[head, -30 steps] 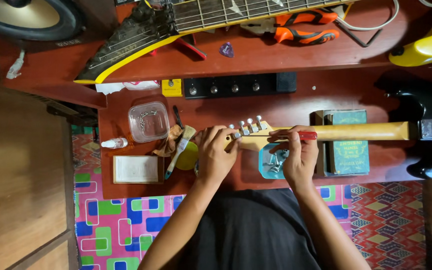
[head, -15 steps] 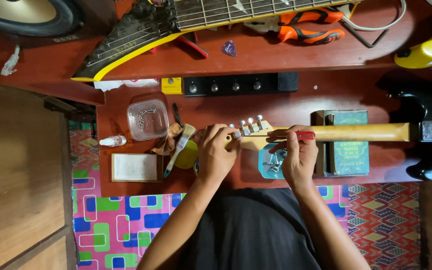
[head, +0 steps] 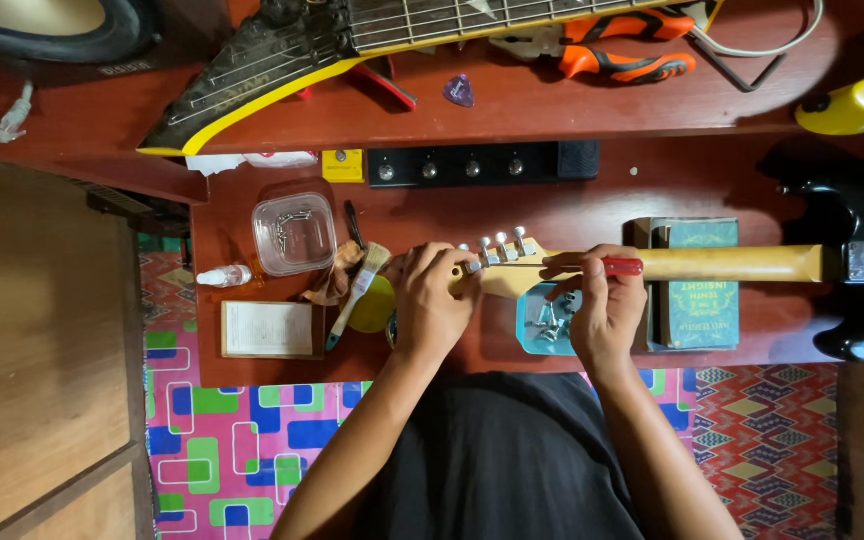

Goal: The person uses a screwdriver to tighten the tuning pegs on the headstock of a guitar neck. They then flip the guitar neck over and place it on the table.

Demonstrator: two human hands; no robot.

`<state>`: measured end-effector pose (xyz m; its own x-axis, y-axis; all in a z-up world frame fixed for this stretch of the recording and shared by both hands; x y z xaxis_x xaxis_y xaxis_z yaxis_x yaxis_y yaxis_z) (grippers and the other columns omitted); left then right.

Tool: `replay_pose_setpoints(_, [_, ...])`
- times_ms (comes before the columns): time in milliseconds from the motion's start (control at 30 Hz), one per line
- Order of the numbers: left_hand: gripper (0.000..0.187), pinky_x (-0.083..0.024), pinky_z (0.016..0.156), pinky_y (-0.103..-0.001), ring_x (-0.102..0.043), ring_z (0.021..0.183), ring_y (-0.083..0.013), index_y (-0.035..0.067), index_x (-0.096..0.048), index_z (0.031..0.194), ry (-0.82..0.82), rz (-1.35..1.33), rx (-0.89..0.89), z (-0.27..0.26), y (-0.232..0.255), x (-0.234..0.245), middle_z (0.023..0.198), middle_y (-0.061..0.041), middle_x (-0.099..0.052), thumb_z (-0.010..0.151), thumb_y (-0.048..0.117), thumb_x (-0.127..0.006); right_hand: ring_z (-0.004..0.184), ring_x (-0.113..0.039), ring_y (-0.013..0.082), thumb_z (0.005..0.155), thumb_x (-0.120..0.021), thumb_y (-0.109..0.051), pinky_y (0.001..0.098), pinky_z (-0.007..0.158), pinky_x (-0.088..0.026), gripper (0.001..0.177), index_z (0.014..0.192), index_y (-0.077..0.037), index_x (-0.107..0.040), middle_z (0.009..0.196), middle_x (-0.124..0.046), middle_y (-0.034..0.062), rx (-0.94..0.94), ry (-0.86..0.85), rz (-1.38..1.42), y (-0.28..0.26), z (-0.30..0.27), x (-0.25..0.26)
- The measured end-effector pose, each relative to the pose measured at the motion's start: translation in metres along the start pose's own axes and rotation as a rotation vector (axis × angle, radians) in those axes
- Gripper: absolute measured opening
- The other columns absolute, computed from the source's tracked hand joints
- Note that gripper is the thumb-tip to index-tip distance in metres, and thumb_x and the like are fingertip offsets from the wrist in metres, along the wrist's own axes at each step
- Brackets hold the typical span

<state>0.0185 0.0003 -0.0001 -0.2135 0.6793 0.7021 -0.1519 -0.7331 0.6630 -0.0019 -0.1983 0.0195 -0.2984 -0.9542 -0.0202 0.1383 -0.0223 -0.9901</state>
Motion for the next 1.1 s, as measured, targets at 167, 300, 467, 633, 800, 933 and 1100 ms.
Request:
replay_pose_setpoints(167, [0.020,-0.042,0.089,-0.040,-0.066,0.088,-0.0178,0.028,-0.070,0.091,0.005,0.001,-0.014,0.001,0.003,0.003,0.090,0.009,-0.063,0.074,0.030,-0.081,0.069,-0.073,0.0325,0.110,-0.047,-0.027,0.0352,0.050,-0.058,0.028,0.107,0.001,-0.046,0.086,-0.071,0.0289,0.007,-0.014,-0.007,-0.004,0.007,-0.008])
replay_pose_setpoints(300, [0.020,-0.042,0.087,-0.041,-0.066,0.088,-0.0192,0.027,-0.070,0.090,0.004,-0.004,-0.023,0.003,0.006,0.009,0.089,0.008,-0.063,0.074,0.030,-0.081,0.069,-0.073,0.0318,0.110,-0.047,-0.028,0.0356,0.049,-0.058,0.029,0.106,0.001,-0.046,0.085,-0.071,0.0287,-0.001,-0.014,-0.014,0.002,0.006,-0.008])
replay_pose_setpoints(467, [0.020,-0.040,0.091,-0.039,-0.066,0.087,-0.0167,0.028,-0.070,0.089,0.034,0.033,-0.038,0.002,0.006,0.007,0.089,0.009,-0.063,0.074,0.030,-0.081,0.068,-0.073,0.0315,0.110,-0.047,-0.027,0.0340,0.049,-0.058,0.028,0.105,0.000,-0.046,0.084,-0.072,0.0280,-0.002,-0.026,-0.017,0.000,0.009,-0.009])
replay_pose_setpoints(633, [0.022,-0.040,0.091,-0.040,-0.066,0.089,-0.0181,0.028,-0.070,0.090,0.025,0.033,-0.036,0.002,0.006,0.007,0.090,0.008,-0.063,0.072,0.031,-0.081,0.066,-0.073,0.0315,0.110,-0.048,-0.027,0.0339,0.048,-0.058,0.028,0.102,0.000,-0.047,0.083,-0.072,0.0276,0.009,-0.037,-0.034,0.001,0.008,-0.009])
replay_pose_setpoints(800, [0.016,-0.039,0.091,-0.039,-0.065,0.087,-0.0164,0.027,-0.070,0.090,0.026,0.030,-0.034,0.003,0.008,0.009,0.090,0.009,-0.063,0.077,0.032,-0.078,0.059,-0.071,0.0290,0.111,-0.046,-0.022,0.0340,0.049,-0.057,0.025,0.099,0.001,-0.047,0.080,-0.073,0.0257,0.021,-0.063,-0.070,0.000,0.008,-0.008])
replay_pose_setpoints(933, [0.016,-0.039,0.091,-0.039,-0.065,0.087,-0.0166,0.027,-0.070,0.091,0.015,0.027,-0.045,0.006,0.010,0.015,0.090,0.009,-0.064,0.078,0.033,-0.078,0.052,-0.068,0.0258,0.110,-0.046,-0.019,0.0325,0.047,-0.055,0.022,0.099,-0.001,-0.048,0.078,-0.074,0.0231,0.038,-0.092,-0.152,-0.008,0.009,-0.011])
replay_pose_setpoints(1100, [0.017,-0.039,0.091,-0.039,-0.066,0.089,-0.0170,0.028,-0.070,0.093,-0.014,-0.015,-0.063,0.005,0.006,0.014,0.091,0.009,-0.064,0.078,0.031,-0.079,0.050,-0.070,0.0255,0.108,-0.050,-0.015,0.0324,0.051,-0.058,0.014,0.101,-0.003,-0.052,0.079,-0.077,0.0176,0.136,-0.185,-0.356,-0.027,0.012,-0.019])
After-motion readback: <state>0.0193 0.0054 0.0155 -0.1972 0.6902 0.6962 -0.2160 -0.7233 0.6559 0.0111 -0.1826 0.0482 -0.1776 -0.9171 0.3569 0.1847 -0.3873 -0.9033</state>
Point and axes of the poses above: each hand's wrist, its own z-axis towards the middle knuckle, its own x-axis out of the back of the hand, y = z × x, the point moved 2 cm from there along z, towards the middle knuckle
